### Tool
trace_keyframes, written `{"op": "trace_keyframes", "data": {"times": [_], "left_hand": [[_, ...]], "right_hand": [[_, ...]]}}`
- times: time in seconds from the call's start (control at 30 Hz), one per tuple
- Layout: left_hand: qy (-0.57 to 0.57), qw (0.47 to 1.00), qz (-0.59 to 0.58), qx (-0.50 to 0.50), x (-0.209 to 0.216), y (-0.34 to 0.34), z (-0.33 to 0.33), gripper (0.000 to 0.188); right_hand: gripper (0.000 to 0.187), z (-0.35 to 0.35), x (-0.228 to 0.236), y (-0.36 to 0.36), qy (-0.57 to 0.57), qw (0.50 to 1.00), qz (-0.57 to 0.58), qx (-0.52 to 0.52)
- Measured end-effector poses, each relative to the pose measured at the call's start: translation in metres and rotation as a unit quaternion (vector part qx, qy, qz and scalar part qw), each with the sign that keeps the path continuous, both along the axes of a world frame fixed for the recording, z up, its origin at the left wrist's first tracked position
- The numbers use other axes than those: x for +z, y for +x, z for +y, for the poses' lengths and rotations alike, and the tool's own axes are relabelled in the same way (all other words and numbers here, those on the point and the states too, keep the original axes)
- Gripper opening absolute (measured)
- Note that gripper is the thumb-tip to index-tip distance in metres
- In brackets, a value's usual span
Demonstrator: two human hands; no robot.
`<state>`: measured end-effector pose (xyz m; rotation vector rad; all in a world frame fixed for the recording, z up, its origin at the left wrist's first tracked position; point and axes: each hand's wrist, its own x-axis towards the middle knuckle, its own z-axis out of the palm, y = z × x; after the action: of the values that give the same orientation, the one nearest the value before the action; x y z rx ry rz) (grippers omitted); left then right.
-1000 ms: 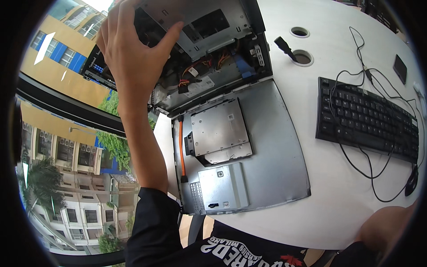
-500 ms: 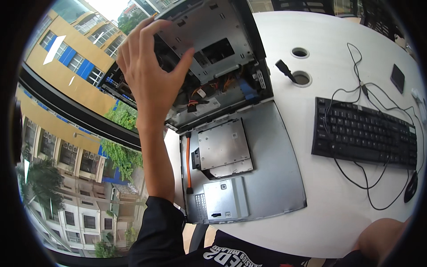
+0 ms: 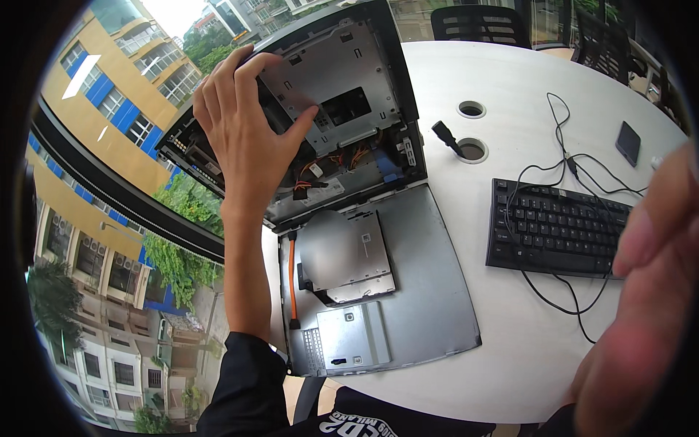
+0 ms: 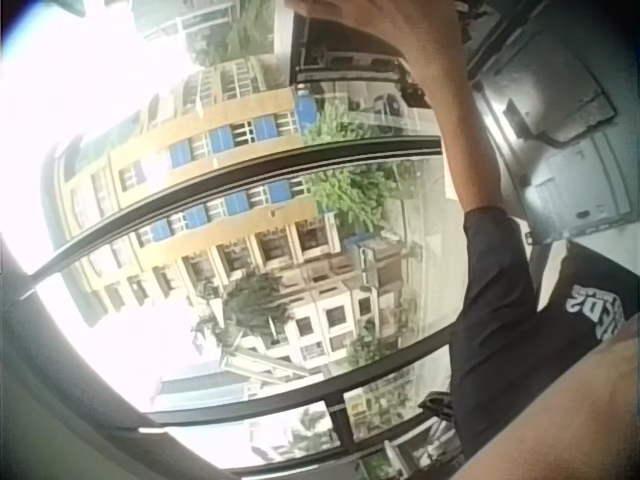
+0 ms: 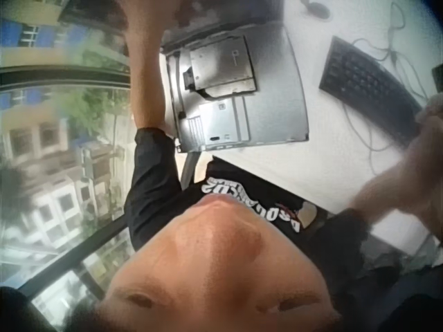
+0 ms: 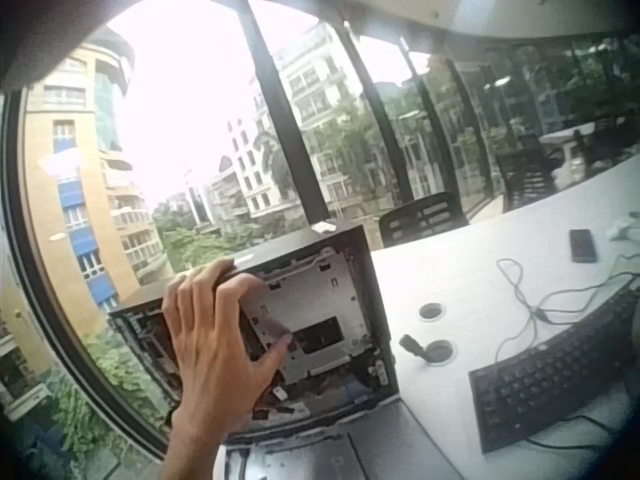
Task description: The person is disassembling a computer, removing internal components like the DVD drive and disconnecting cables.
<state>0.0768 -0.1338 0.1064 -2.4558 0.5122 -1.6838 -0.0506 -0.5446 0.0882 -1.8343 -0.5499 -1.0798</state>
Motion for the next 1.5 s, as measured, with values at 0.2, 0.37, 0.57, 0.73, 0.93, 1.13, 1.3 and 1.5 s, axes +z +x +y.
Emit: {"op": "trace_keyframes", "data": {"times": [0.2, 0.37, 0.57, 0.73, 0.93, 1.13, 1.3, 1.5], "left_hand": [[0.001, 1.000, 0.008, 0.001, -0.008, 0.003, 0.006, 0.087], [-0.012, 1.000, -0.001, -0.010, -0.004, 0.002, -0.009, 0.093], [-0.015, 1.000, -0.005, 0.006, -0.009, 0.008, -0.014, 0.094], [-0.010, 0.998, -0.003, 0.055, -0.011, 0.007, -0.015, 0.099], [-0.006, 0.998, -0.003, 0.066, -0.013, 0.012, -0.017, 0.099], [-0.001, 0.998, -0.009, 0.062, -0.014, 0.013, -0.019, 0.098], [0.001, 0.998, -0.005, 0.070, -0.012, 0.011, -0.020, 0.098], [0.004, 0.997, -0.006, 0.073, -0.013, 0.010, -0.017, 0.099]], "right_hand": [[0.023, 0.132, -0.024, 0.071, 0.042, 0.962, 0.095, 0.253], [0.021, 0.166, -0.105, 0.087, -0.067, 0.895, 0.308, 0.316], [0.019, 0.165, -0.132, 0.099, -0.076, 0.869, 0.368, 0.323], [0.018, 0.170, -0.141, 0.092, -0.104, 0.875, 0.366, 0.300], [0.020, 0.169, -0.139, 0.095, -0.090, 0.866, 0.393, 0.296], [0.020, 0.168, -0.140, 0.094, -0.094, 0.867, 0.392, 0.294], [0.020, 0.167, -0.140, 0.091, -0.092, 0.867, 0.392, 0.293], [0.019, 0.170, -0.140, 0.091, -0.091, 0.866, 0.391, 0.298]]}}
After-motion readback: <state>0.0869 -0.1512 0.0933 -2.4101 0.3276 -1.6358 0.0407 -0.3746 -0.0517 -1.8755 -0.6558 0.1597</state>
